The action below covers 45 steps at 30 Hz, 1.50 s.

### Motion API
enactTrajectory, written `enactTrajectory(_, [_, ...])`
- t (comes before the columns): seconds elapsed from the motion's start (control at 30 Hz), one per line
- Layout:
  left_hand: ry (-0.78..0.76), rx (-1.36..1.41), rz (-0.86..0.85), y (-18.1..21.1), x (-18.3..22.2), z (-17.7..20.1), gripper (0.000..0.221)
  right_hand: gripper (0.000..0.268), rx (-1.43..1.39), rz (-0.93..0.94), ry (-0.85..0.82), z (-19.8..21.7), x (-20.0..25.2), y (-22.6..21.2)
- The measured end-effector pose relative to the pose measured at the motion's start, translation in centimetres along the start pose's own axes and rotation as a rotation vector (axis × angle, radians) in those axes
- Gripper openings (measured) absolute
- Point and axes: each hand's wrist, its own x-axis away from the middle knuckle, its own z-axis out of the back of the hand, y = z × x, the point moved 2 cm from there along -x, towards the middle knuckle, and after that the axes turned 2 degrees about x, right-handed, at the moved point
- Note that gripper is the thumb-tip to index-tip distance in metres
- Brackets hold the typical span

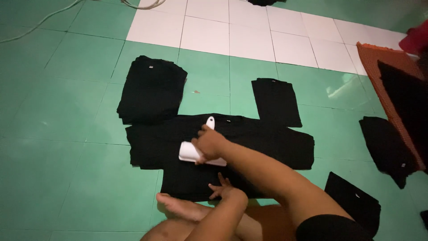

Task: Using a lint roller to remove lint and dust from a black t-shirt laid out on the floor.

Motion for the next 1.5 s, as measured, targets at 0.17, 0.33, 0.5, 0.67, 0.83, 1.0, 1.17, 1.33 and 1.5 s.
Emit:
enactTrajectory(0.17, [-0.021, -0.129, 0.029, -0.8, 6.5, 2.4, 0.084, 0.08, -0.068, -0.049, -0.062, -2.0, -0.2, -0.6])
enactTrajectory(0.33, [-0.056, -0.132, -0.01, -0.5, 3.4, 0.6, 0.103, 0.077, -0.031, -0.052, -0.097, -0.1, -0.2, -1.4])
enactTrajectory(0.5, [-0.097, -0.193, 0.015, -0.6, 5.1, 2.1, 0.116, 0.067, -0.079, -0.092, 0.015, -2.0, -0.4, -1.4])
enactTrajectory(0.67, [-0.054, -0.16, 0.001, -1.1, 6.9, 2.5, 0.11, 0.075, -0.202, -0.279, -0.083, -0.9, 0.4, 1.9])
enactTrajectory(0.83, [0.055, -0.195, -0.011, -1.1, 6.6, 1.4, 0.095, 0.049, -0.525, -0.695, 0.104, -0.5, 3.4, 5.7])
enactTrajectory(1.0, [0.115, -0.385, 0.032, -0.9, 10.2, 2.0, 0.086, 0.073, -0.114, -0.466, 0.251, -1.4, 5.3, 5.9])
enactTrajectory(1.17, [0.077, -0.279, 0.046, -0.9, 11.1, 2.4, 0.088, 0.073, 0.011, -0.284, 0.205, -5.6, 8.7, 3.9])
enactTrajectory(1.33, [0.104, -0.258, 0.039, -1.1, 8.9, 1.2, 0.087, 0.046, -0.087, -0.536, 0.111, -4.3, 13.6, 8.0])
enactTrajectory(1.5, [0.253, -0.337, 0.067, -1.1, 8.5, 0.6, 0.09, 0.065, 0.005, -0.749, 0.21, -3.3, 13.0, 8.3])
